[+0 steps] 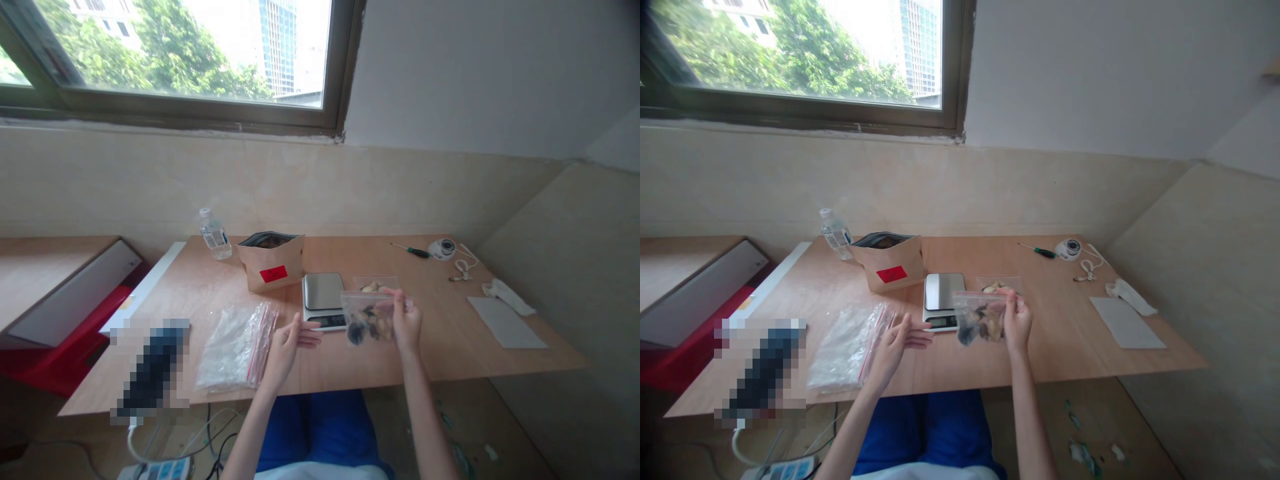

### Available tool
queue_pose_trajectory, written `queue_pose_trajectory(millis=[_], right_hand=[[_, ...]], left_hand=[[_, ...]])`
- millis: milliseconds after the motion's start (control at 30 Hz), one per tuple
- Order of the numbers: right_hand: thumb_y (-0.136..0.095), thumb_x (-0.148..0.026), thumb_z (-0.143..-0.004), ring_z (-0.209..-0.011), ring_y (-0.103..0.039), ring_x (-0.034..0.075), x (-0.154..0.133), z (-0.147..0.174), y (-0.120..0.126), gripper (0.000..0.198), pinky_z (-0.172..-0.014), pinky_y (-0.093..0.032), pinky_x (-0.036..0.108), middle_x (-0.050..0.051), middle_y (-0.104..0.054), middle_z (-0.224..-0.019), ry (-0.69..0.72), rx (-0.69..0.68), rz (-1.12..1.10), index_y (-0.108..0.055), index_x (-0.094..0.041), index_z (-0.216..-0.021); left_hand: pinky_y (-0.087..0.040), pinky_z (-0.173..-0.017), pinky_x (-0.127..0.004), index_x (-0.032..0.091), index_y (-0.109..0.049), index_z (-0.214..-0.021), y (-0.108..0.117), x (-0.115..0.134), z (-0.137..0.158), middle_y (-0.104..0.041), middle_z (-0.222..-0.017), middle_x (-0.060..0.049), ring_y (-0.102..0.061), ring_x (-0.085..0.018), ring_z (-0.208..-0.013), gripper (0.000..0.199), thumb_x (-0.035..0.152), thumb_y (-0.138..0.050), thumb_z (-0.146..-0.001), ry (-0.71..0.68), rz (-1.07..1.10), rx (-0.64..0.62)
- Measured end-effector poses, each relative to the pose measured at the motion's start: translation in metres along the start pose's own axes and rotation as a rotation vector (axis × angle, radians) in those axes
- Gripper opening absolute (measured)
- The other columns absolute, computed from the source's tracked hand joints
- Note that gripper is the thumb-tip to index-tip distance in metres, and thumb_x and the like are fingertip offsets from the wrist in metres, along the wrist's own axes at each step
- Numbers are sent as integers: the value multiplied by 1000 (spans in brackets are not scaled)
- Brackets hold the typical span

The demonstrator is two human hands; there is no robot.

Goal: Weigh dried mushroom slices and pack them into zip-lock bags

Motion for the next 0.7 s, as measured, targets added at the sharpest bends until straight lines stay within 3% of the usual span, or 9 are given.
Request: queue_pose_trajectory(millis=[100, 200, 300, 400, 533, 700], right_hand=[[-31, -66, -85, -71, -68, 27, 21, -52, 21, 70, -75, -50, 38, 17, -72, -73, 108, 171, 215, -70, -8, -91], [-37, -67, -80, -91, -64, 33, 38, -79, 25, 75, -82, -47, 44, 26, -68, -96, 133, 192, 327, -63, -2, -106], [-52, -61, -75, -122, -43, 39, 43, -66, 23, 84, -98, -34, 52, 34, -46, -129, 192, 313, 426, -42, 3, -129], [-52, -49, -81, -133, -25, 37, 49, -33, 16, 79, -103, -24, 56, 30, -31, -141, 306, 415, 595, -26, -2, -139], [-40, -48, -87, -134, -26, 37, 77, -16, -5, 66, -101, -28, 56, 26, -29, -143, 306, 175, 692, -29, -8, -139], [-31, -47, -88, -132, -30, 37, 97, -47, -23, 63, -101, -27, 59, 26, -32, -142, 182, -12, 707, -32, -8, -137]], left_hand=[[-54, -68, -33, 9, -72, -87, 11, -2, 1, -74, -79, -14, -69, -23, -71, 58, 59, -42, -85, -10, -57, 35], [-54, -66, -32, 10, -73, -85, 15, -3, 3, -74, -80, -13, -69, -22, -70, 59, 58, -39, -86, -26, -91, 20], [-52, -64, -31, 10, -73, -83, 19, -2, 4, -74, -81, -13, -68, -22, -69, 60, 59, -37, -86, -35, -148, 42], [-51, -65, -31, 11, -73, -81, 28, 2, 4, -74, -82, -13, -68, -21, -70, 57, 56, -39, -86, -39, -233, 115], [-50, -69, -31, 13, -72, -80, 43, 4, 2, -74, -82, -11, -67, -21, -74, 53, 53, -39, -87, -75, -310, 183], [-50, -75, -33, 15, -72, -84, 50, 7, -1, -73, -89, -9, -66, -20, -79, 50, 50, -36, -90, -159, -375, 179]])
Point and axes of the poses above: each hand's wrist, its own z-axis away from the middle knuckle, its own y-axis out of the back of the hand, x = y × z, the point moved 3 cm from there along -z, towards the middle knuckle
